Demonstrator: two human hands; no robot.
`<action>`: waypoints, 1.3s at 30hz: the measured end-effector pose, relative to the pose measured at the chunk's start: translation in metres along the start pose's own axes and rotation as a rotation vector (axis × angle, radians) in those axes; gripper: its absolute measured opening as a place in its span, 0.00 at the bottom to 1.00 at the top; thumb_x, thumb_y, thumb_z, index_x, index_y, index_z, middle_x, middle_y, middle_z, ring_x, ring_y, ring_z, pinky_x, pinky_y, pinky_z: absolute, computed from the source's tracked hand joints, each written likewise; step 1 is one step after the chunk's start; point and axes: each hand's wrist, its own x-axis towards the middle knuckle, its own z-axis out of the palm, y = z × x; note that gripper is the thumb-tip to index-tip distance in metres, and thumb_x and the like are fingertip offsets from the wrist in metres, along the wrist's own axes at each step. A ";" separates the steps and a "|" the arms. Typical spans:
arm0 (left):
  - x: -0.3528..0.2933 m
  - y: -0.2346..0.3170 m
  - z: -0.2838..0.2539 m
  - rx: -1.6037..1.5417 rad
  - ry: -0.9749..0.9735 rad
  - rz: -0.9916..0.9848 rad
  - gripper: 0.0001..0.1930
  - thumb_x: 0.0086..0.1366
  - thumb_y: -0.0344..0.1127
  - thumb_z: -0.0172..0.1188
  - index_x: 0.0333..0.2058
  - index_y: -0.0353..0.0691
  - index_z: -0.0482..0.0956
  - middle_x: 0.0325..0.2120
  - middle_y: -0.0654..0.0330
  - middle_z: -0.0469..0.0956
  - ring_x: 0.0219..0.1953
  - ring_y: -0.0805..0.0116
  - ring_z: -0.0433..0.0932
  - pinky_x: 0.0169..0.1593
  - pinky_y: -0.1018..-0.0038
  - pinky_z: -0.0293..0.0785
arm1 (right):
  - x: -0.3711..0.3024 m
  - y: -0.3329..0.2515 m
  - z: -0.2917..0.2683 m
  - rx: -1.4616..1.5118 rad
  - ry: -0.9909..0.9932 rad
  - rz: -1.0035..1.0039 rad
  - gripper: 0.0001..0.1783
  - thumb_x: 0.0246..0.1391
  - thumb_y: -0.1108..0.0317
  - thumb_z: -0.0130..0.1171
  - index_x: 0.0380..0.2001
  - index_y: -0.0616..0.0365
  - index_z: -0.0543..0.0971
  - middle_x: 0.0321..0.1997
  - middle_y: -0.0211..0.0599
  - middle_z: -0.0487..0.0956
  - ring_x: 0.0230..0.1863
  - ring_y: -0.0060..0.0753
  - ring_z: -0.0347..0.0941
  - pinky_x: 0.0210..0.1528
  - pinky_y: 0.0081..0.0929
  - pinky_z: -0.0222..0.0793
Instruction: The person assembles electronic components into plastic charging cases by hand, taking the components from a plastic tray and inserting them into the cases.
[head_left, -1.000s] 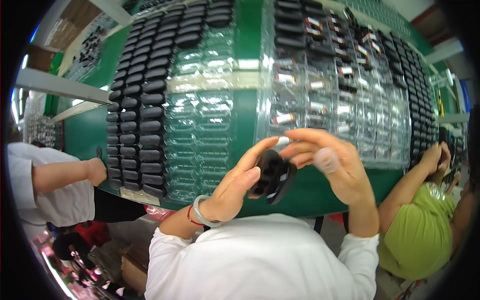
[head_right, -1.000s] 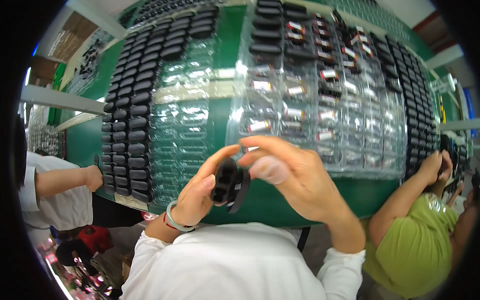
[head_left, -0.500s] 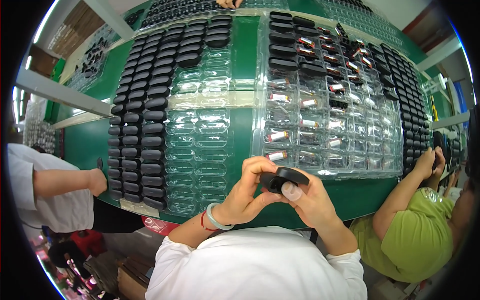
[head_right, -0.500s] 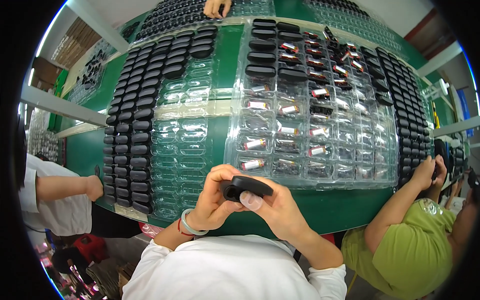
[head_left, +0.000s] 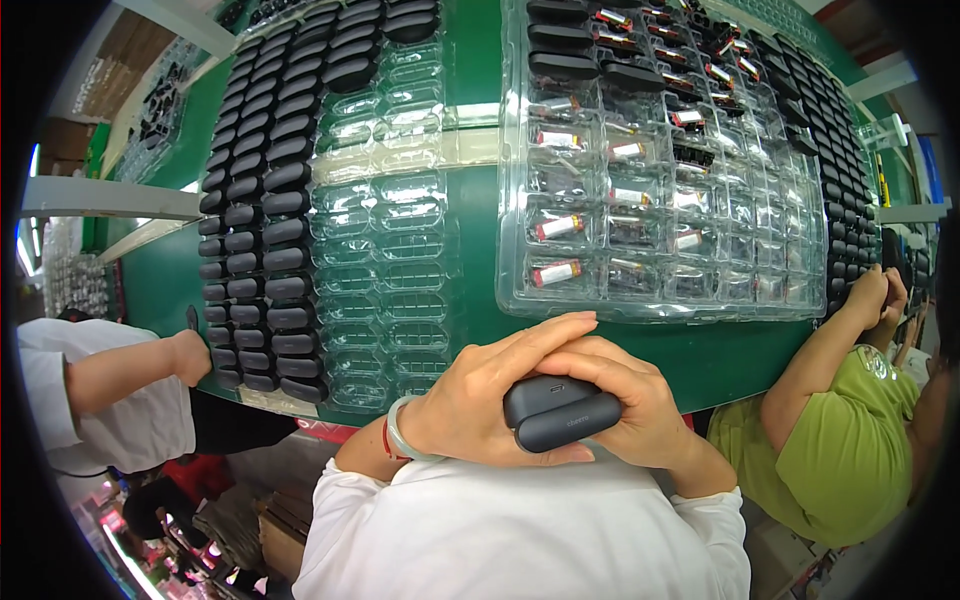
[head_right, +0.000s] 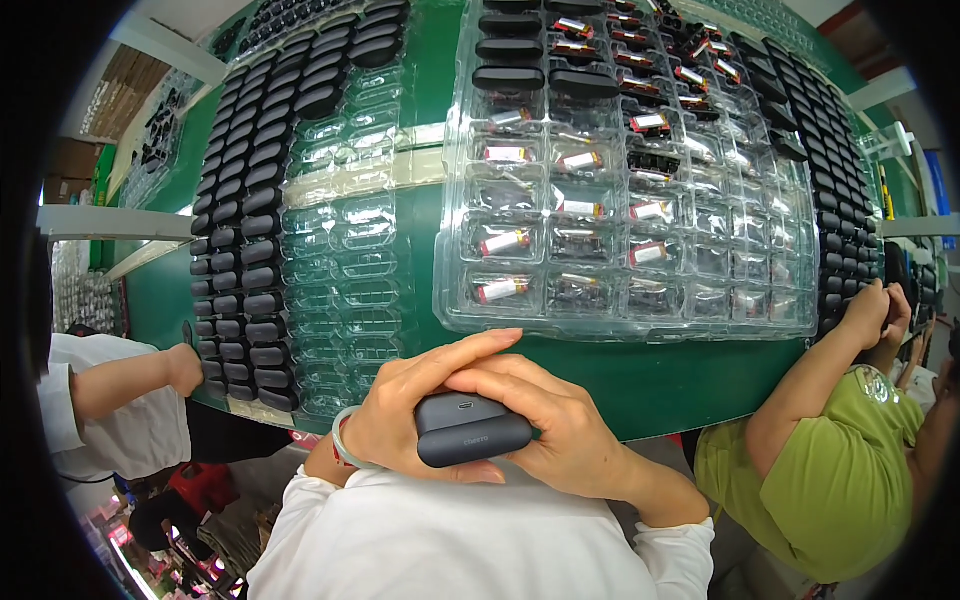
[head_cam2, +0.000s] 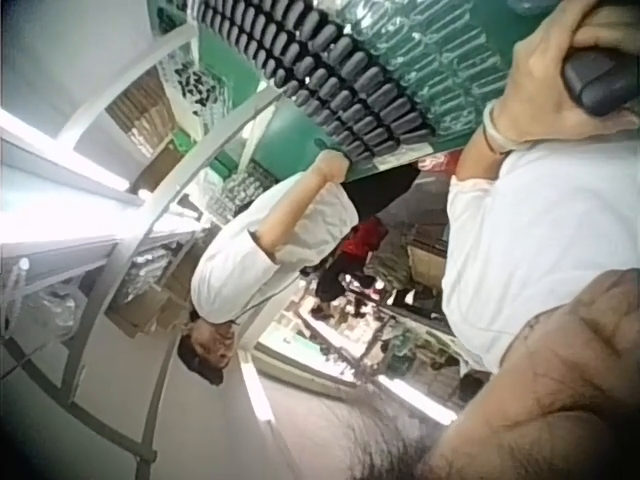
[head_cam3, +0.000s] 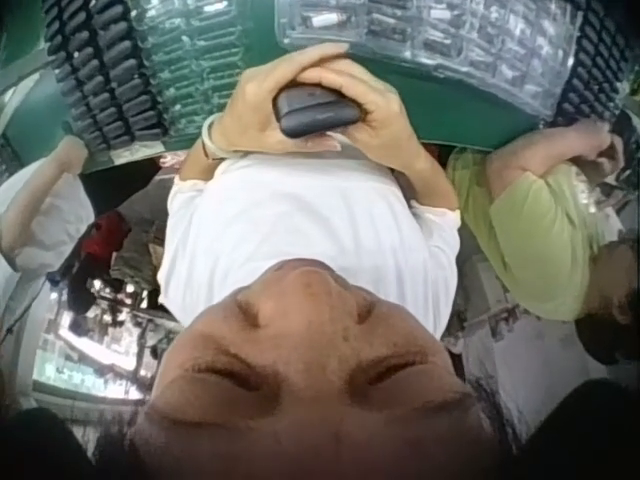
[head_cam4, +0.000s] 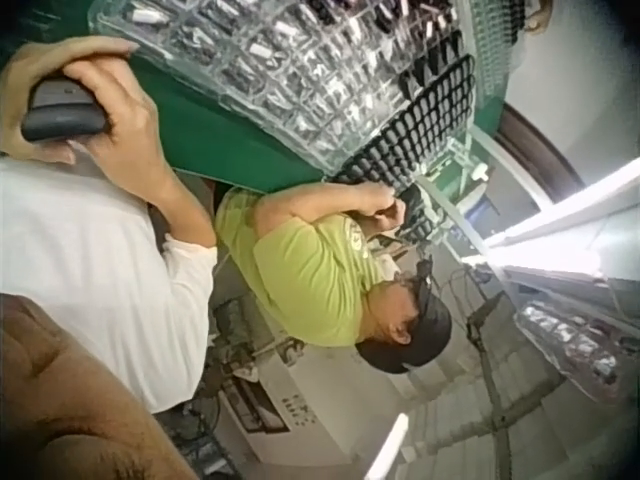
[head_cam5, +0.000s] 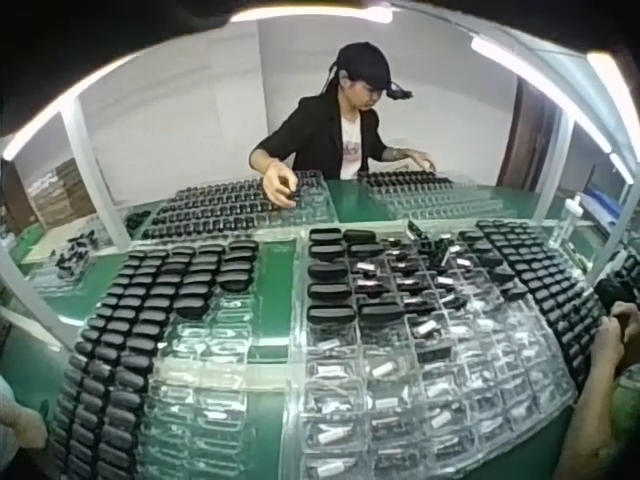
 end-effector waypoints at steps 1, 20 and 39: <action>0.000 0.000 0.001 -0.013 0.007 0.006 0.47 0.39 0.48 0.74 0.54 0.27 0.61 0.48 0.46 0.70 0.43 0.55 0.77 0.43 0.70 0.76 | 0.000 0.000 0.000 -0.027 0.017 -0.027 0.27 0.38 0.81 0.62 0.47 0.59 0.72 0.46 0.41 0.73 0.45 0.39 0.73 0.44 0.30 0.72; -0.009 -0.032 0.026 -0.087 0.017 0.112 0.35 0.47 0.44 0.70 0.49 0.29 0.67 0.36 0.49 0.76 0.35 0.59 0.79 0.28 0.75 0.77 | -0.020 0.014 0.029 -0.123 0.342 0.019 0.25 0.27 0.77 0.70 0.36 0.65 0.76 0.36 0.42 0.76 0.36 0.38 0.75 0.36 0.26 0.72; -0.007 -0.025 0.011 -0.115 0.236 -0.023 0.19 0.45 0.27 0.70 0.37 0.31 0.77 0.42 0.53 0.74 0.32 0.75 0.77 0.28 0.83 0.77 | -0.013 0.001 -0.012 0.648 0.317 0.260 0.34 0.57 0.43 0.43 0.48 0.68 0.69 0.46 0.46 0.72 0.45 0.32 0.72 0.45 0.30 0.71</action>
